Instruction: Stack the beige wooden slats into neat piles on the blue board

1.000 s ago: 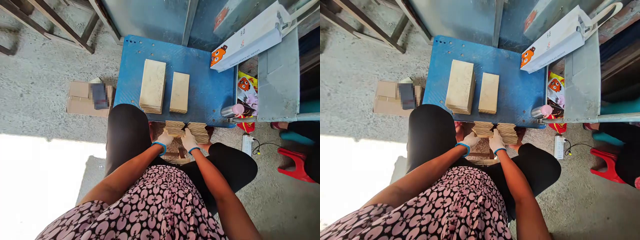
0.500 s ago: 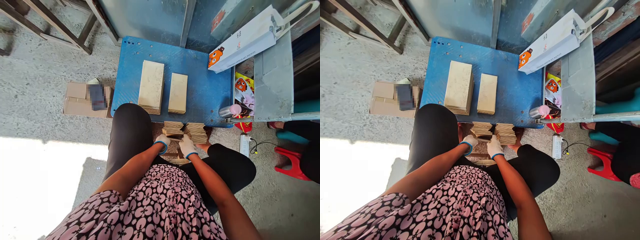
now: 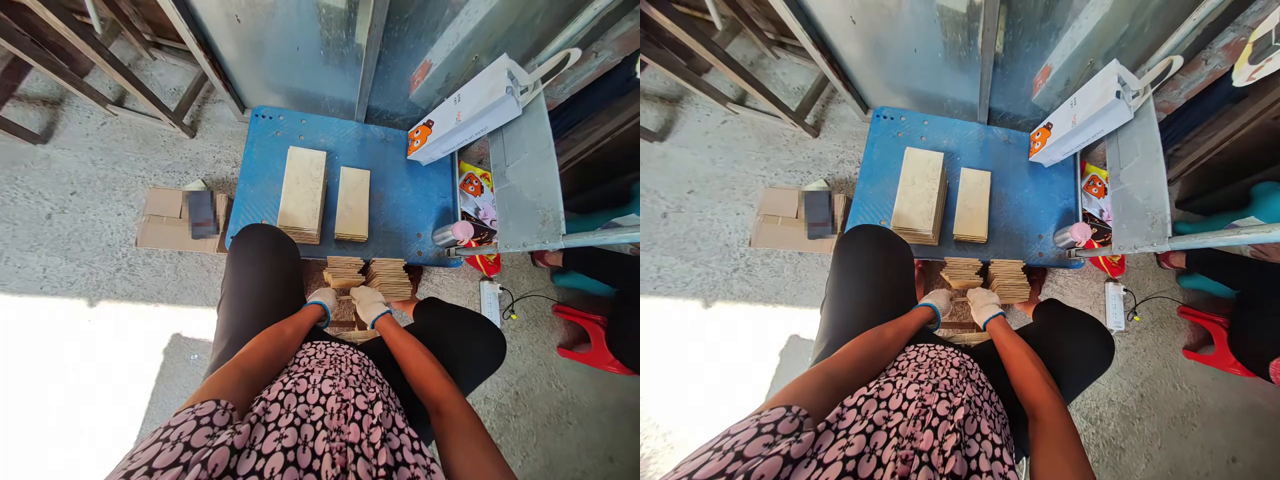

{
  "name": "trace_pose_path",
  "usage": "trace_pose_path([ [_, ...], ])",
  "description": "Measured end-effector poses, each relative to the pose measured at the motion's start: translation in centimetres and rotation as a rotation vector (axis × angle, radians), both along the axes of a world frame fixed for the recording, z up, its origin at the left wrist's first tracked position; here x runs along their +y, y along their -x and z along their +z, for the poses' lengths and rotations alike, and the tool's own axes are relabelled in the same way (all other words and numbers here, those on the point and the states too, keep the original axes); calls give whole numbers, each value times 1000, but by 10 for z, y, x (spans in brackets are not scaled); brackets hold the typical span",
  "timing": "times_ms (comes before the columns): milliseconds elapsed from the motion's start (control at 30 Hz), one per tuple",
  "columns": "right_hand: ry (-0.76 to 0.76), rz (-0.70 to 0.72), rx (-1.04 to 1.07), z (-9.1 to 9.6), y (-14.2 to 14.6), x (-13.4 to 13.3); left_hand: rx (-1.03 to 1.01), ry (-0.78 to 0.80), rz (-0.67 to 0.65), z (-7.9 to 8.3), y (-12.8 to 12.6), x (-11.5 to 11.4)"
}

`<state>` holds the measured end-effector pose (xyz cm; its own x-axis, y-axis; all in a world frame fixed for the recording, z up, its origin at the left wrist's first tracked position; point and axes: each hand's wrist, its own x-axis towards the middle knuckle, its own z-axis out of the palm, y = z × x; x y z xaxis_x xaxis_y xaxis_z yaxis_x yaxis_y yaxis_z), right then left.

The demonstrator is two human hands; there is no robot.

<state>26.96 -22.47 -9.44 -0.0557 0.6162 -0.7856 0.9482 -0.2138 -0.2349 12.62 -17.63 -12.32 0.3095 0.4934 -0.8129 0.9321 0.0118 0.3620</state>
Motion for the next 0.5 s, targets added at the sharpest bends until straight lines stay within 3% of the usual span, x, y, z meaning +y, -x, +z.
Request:
trace_pose_path([
  [133,-47,22,46,16,-10,5,-10,-6,-68,24,1,4],
  [267,-134,-18,85,44,-28,8,-119,-21,-84,53,7,14],
  [333,-209,-80,136,61,-37,9,-255,-2,-23,66,13,21],
  [500,-395,-289,257,115,-58,12,-780,167,271,94,22,29],
])
